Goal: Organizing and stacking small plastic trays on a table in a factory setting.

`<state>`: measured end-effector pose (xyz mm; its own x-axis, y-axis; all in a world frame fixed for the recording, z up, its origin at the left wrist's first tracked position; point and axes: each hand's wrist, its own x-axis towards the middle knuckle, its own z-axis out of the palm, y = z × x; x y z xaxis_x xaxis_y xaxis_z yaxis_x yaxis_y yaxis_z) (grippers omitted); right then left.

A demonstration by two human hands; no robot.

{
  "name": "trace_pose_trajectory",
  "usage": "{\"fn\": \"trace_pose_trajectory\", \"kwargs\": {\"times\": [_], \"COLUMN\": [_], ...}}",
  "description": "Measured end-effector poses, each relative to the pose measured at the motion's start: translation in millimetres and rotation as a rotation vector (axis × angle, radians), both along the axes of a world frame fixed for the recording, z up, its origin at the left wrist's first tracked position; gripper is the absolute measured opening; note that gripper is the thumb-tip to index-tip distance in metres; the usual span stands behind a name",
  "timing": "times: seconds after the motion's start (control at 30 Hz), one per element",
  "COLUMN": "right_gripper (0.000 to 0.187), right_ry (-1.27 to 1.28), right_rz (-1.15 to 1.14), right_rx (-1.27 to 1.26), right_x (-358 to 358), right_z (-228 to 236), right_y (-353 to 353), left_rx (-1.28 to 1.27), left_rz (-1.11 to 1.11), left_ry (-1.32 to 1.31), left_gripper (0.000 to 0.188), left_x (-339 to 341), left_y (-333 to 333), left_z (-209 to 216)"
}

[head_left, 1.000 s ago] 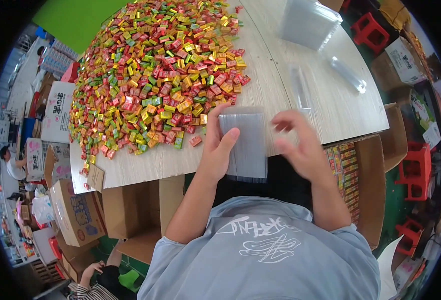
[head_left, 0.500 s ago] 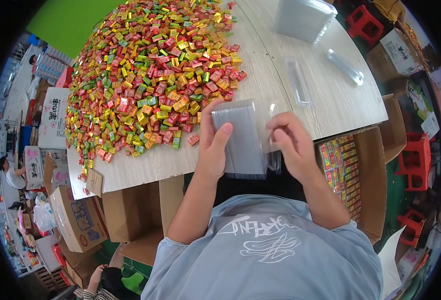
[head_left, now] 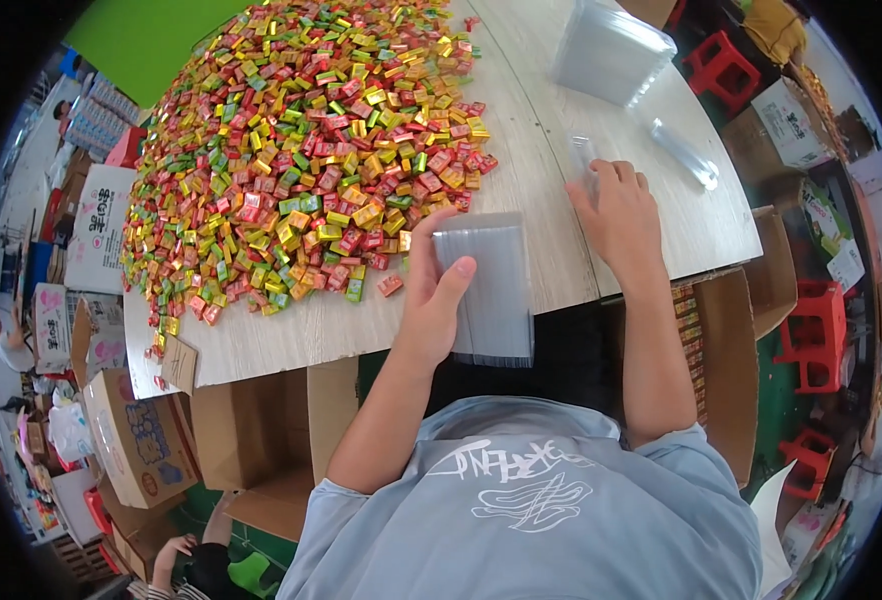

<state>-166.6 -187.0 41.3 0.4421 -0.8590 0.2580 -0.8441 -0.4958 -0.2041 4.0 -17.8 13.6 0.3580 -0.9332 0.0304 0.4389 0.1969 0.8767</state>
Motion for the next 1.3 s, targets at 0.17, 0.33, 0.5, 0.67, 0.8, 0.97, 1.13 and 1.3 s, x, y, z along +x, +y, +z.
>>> {"fn": "trace_pose_trajectory", "kwargs": {"times": [0.17,0.33,0.5,0.67,0.8,0.97,1.13,1.3], "right_gripper": [0.049,0.055,0.055,0.054,0.052,0.051,0.048,0.037], "right_ry": [0.085,0.094,0.016,-0.002,-0.002,0.077,-0.21,-0.665], "right_rz": [0.029,0.039,0.007,-0.034,0.008,0.15,0.35,0.551], "right_rx": [0.007,-0.075,-0.006,0.098,0.139,0.065,-0.097,0.626], "right_x": [-3,-3,-1,-1,-11,-57,-53,-12], "right_z": [-6,-18,-15,-2,3,0,28,16], "right_y": [1,-2,-2,0,9,22,55,93], "left_rx": [0.01,0.018,0.012,0.01,0.005,-0.006,-0.012,-0.01], "left_rz": [0.0,-0.002,0.009,0.007,0.003,-0.009,0.0,0.046], "left_ry": [-0.003,-0.037,-0.054,-0.068,-0.061,-0.029,-0.051,-0.127], "left_gripper": [0.056,0.057,0.058,0.058,0.056,0.055,0.055,0.055], "left_x": [1,1,-1,-1,1,-1,0,1], "left_y": [-1,-2,-2,-2,1,-1,0,0], "left_z": [0,0,0,0,-3,0,-4,-5]}}
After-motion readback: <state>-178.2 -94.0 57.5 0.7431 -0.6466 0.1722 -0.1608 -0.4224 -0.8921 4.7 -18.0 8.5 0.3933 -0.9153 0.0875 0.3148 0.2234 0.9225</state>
